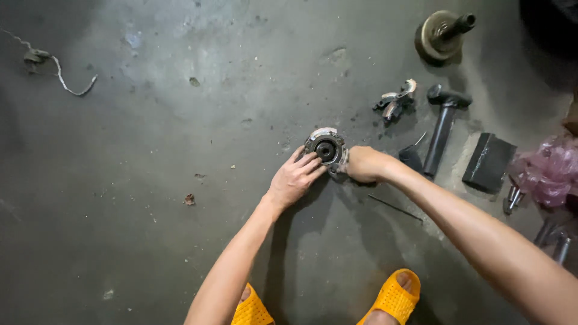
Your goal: The person kneels on a concrete workshop floor and disassembles a small engine clutch assembly by hand, prying the clutch shoes off the hub with a small hand tool, separating the shoes and springs, and arranging the removed parts and small hardware on the floor.
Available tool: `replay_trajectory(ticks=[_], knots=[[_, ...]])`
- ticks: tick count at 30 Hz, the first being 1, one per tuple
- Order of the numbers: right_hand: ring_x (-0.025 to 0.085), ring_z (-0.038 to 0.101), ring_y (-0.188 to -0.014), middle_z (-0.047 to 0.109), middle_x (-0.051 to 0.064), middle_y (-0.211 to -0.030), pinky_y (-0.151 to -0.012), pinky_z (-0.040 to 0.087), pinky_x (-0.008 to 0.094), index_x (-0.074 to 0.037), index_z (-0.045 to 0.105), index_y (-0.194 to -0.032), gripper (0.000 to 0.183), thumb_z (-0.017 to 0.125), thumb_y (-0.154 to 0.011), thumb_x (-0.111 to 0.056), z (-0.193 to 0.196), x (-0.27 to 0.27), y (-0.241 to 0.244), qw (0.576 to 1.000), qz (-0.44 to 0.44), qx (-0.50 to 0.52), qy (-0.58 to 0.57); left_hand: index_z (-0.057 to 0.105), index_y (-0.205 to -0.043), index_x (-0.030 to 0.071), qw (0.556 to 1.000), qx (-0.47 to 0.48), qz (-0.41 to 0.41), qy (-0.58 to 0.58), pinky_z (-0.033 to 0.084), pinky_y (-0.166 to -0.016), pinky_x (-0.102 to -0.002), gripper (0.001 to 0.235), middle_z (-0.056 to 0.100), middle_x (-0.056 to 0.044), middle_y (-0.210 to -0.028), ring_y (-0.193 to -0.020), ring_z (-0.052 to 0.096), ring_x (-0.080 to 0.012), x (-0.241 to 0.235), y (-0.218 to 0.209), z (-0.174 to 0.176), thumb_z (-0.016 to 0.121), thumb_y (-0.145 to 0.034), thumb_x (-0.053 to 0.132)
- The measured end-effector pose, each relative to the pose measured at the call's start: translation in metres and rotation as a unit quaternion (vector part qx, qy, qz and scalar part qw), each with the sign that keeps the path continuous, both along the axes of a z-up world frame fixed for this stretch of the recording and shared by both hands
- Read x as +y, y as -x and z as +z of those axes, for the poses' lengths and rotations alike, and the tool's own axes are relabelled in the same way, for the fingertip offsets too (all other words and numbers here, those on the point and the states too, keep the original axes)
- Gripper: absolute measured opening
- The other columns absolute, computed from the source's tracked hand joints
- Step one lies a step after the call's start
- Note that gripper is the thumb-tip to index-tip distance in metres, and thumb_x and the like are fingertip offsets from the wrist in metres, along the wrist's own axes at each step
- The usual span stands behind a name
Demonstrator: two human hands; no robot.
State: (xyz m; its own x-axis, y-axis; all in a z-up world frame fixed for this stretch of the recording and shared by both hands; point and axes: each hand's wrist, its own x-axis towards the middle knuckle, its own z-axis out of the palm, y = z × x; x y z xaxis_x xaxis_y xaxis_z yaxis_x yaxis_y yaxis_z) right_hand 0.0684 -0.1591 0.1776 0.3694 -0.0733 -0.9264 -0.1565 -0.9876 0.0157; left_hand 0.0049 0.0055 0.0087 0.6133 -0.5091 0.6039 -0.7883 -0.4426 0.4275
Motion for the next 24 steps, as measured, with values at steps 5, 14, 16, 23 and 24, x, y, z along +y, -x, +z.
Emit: replay_trajectory(ticks=[5, 14, 16, 23, 24], knots=[[0.049, 0.067, -0.116, 0.070, 0.038, -0.115, -0.094, 0.054, 0.058, 0.016, 0.071, -0.112, 0.047, 0.057, -0.100, -0.027, 0.031, -0.043, 0.017, 0.997, -0.068, -0.024, -0.041, 0.064, -0.119, 0.007, 0.980, 0.152, 0.131, -0.004, 0.041, -0.112, -0.057, 0.040, 0.062, -0.015, -0.123, -0.123, 0.057, -0.0316, -0.023, 0.012, 0.031, 0.077, -0.089, 0.029], [0.034, 0.078, -0.062, 0.076, 0.028, -0.074, -0.054, 0.062, 0.044, 0.013, 0.073, -0.083, 0.039, 0.057, -0.102, -0.016, 0.006, -0.094, 0.041, 0.960, -0.245, -0.077, -0.112, 0.034, -0.158, 0.010, 0.915, 0.246, 0.085, -0.309, 0.033, -0.114, -0.069, 0.107, 0.041, -0.025, -0.154, -0.145, 0.039, -0.0403, -0.056, -0.026, 0.047, 0.088, -0.073, 0.045], [0.034, 0.077, -0.060, 0.076, 0.028, -0.072, -0.053, 0.063, 0.044, 0.014, 0.073, -0.079, 0.041, 0.057, -0.102, -0.016, 0.004, -0.083, 0.045, 0.957, -0.248, -0.070, -0.134, 0.041, -0.157, 0.018, 0.920, 0.182, 0.014, -0.346, 0.031, -0.116, -0.069, 0.090, 0.037, -0.019, -0.162, -0.152, 0.032, -0.0375, -0.034, -0.033, 0.057, 0.084, -0.080, 0.039], [0.042, 0.076, -0.063, 0.072, 0.036, -0.075, -0.054, 0.064, 0.052, 0.022, 0.064, -0.095, 0.038, 0.051, -0.105, -0.012, -0.016, -0.054, 0.029, 0.935, -0.312, 0.033, -0.163, 0.051, -0.137, 0.007, 0.954, 0.184, 0.003, -0.235, 0.030, -0.120, -0.063, 0.074, 0.051, -0.020, -0.141, -0.144, 0.041, -0.0341, -0.001, -0.012, 0.029, 0.087, -0.075, 0.025], [0.042, 0.076, -0.062, 0.072, 0.035, -0.074, -0.054, 0.064, 0.052, 0.022, 0.065, -0.093, 0.040, 0.051, -0.105, -0.013, -0.024, -0.053, 0.029, 0.938, -0.302, 0.040, -0.165, 0.060, -0.123, 0.006, 0.978, 0.108, 0.011, -0.180, 0.035, -0.118, -0.061, 0.058, 0.058, -0.015, -0.130, -0.136, 0.051, -0.0316, -0.001, -0.005, 0.015, 0.085, -0.075, 0.026]])
